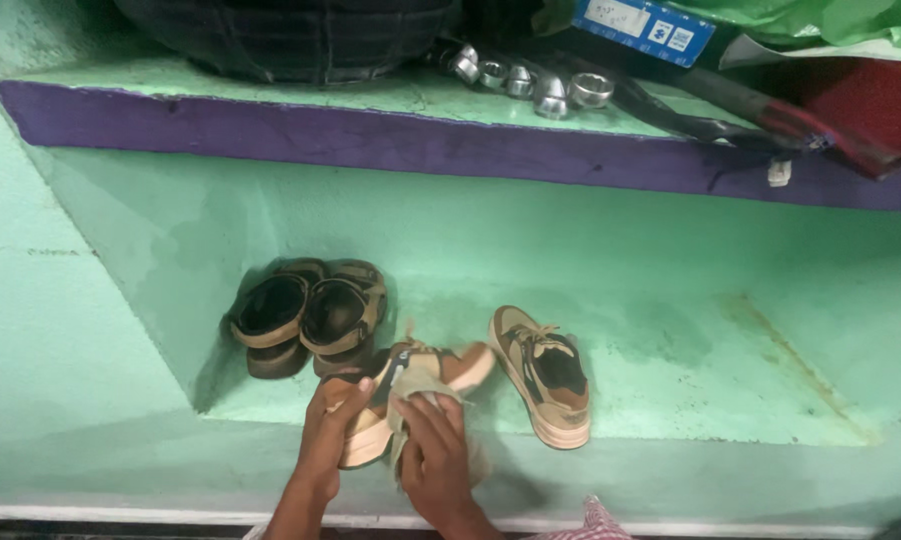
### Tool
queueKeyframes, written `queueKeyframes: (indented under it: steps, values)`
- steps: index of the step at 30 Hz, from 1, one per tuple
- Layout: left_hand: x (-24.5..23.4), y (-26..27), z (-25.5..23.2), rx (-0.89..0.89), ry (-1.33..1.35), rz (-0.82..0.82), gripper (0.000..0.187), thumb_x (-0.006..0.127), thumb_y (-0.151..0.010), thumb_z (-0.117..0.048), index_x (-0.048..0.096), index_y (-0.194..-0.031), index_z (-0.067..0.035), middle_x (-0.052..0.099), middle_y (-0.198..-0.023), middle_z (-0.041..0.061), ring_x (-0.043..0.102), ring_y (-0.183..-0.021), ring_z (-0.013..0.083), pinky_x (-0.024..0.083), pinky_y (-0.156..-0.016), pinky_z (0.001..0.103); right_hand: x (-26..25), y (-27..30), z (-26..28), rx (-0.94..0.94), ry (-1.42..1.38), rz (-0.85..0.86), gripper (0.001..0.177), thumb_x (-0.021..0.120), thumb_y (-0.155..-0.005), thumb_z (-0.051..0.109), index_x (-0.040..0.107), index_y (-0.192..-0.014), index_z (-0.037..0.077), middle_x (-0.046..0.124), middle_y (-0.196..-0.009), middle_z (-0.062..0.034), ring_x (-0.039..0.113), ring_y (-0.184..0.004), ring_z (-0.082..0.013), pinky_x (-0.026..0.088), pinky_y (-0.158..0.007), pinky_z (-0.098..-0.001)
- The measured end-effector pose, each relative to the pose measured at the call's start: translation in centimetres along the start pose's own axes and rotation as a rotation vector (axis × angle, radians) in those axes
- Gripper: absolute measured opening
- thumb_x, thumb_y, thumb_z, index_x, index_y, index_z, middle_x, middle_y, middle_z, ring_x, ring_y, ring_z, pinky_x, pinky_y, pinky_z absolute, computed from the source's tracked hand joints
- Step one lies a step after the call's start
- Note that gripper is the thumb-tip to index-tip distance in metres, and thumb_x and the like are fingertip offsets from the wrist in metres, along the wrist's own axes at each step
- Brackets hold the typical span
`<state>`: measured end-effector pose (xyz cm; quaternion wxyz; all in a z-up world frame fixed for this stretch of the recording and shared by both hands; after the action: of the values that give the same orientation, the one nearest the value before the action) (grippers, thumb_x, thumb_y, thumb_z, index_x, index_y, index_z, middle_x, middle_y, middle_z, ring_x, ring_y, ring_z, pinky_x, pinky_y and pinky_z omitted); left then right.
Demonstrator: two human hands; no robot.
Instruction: The person cleans a pair of shoes using a cloth. The person picks up a shoe from the floor, wipes the outer surface and the sole with a cloth, and then places it on a shelf.
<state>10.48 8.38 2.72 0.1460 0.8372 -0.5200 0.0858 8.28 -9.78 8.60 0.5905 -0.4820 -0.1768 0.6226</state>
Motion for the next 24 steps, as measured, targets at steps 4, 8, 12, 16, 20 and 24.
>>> queueKeyframes:
  steps: [4, 8, 12, 16, 20, 24]
  values:
    - [0.3, 0.7, 0.0, -0.089, -0.040, 0.038, 0.047, 0.076, -0.080, -0.034, 0.062, -0.118, -0.011, 0.070, -0.107, 0.010, 0.069, -0.097, 0.0236, 0.055, -0.082, 0.038, -0.8, -2.5, 0.4, -0.053, 0.079, 0.142, 0.048, 0.057, -0.089, 0.003, 0.064, -0.136, 0.008, 0.067, -0.127, -0.0165, 0.058, -0.127, -0.0343, 0.033, -0.117, -0.0508]
    - [0.6, 0.8, -0.9, -0.007, -0.116, 0.068, 0.046, 0.076, -0.082, -0.035, 0.064, -0.119, -0.011, 0.070, -0.108, 0.009, 0.067, -0.100, 0.0204, 0.053, -0.085, 0.034, -2.2, -5.2, -0.5, -0.020, 0.217, 0.094, 0.047, 0.056, -0.090, 0.007, 0.061, -0.137, 0.006, 0.063, -0.133, -0.0204, 0.051, -0.132, -0.0412, 0.028, -0.116, -0.0550]
    - [0.8, 0.9, -0.7, 0.049, -0.055, 0.085, 0.042, 0.077, -0.082, -0.029, 0.061, -0.116, -0.009, 0.069, -0.108, 0.009, 0.066, -0.101, 0.0197, 0.053, -0.084, 0.034, -1.7, -4.9, 0.1, -0.016, 0.122, 0.093, 0.047, 0.053, -0.094, 0.006, 0.060, -0.141, 0.007, 0.062, -0.139, -0.0213, 0.049, -0.138, -0.0422, 0.030, -0.118, -0.0524]
    - [0.9, 1.0, -2.6, 0.339, -0.128, 0.057, 0.037, 0.077, -0.083, -0.022, 0.060, -0.114, -0.010, 0.065, -0.109, 0.004, 0.061, -0.100, 0.0126, 0.051, -0.082, 0.029, -0.1, -3.4, 2.2, -0.110, 0.026, 0.236, 0.048, 0.056, -0.094, 0.009, 0.061, -0.141, 0.007, 0.063, -0.134, -0.0211, 0.053, -0.134, -0.0419, 0.037, -0.117, -0.0499]
    - [0.4, 0.4, -1.7, 0.250, -0.053, 0.034, 0.020, 0.075, -0.090, -0.021, 0.066, -0.099, -0.005, 0.068, -0.090, 0.006, 0.061, -0.080, 0.0118, 0.050, -0.068, 0.027, -0.8, -4.0, 1.4, -0.136, 0.157, 0.120, 0.043, 0.057, -0.092, 0.008, 0.063, -0.134, 0.004, 0.065, -0.130, -0.0201, 0.057, -0.130, -0.0401, 0.038, -0.114, -0.0523]
    - [0.5, 0.7, -1.8, 0.292, -0.005, 0.028, 0.018, 0.074, -0.089, -0.021, 0.069, -0.091, -0.004, 0.067, -0.083, 0.003, 0.058, -0.075, 0.0088, 0.048, -0.064, 0.025, -3.3, -4.4, -2.1, 0.043, 0.300, -0.049, 0.040, 0.056, -0.091, 0.005, 0.066, -0.130, 0.003, 0.065, -0.127, -0.0218, 0.057, -0.128, -0.0402, 0.038, -0.113, -0.0528]
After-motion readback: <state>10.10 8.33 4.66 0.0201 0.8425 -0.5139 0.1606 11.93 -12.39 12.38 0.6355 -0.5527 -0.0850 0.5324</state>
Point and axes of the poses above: each hand's wrist, its own y-axis away from the middle knuckle, its own x-axis out of the palm, z = x × y, the point moved 10 cm from there along -y, towards the middle knuckle
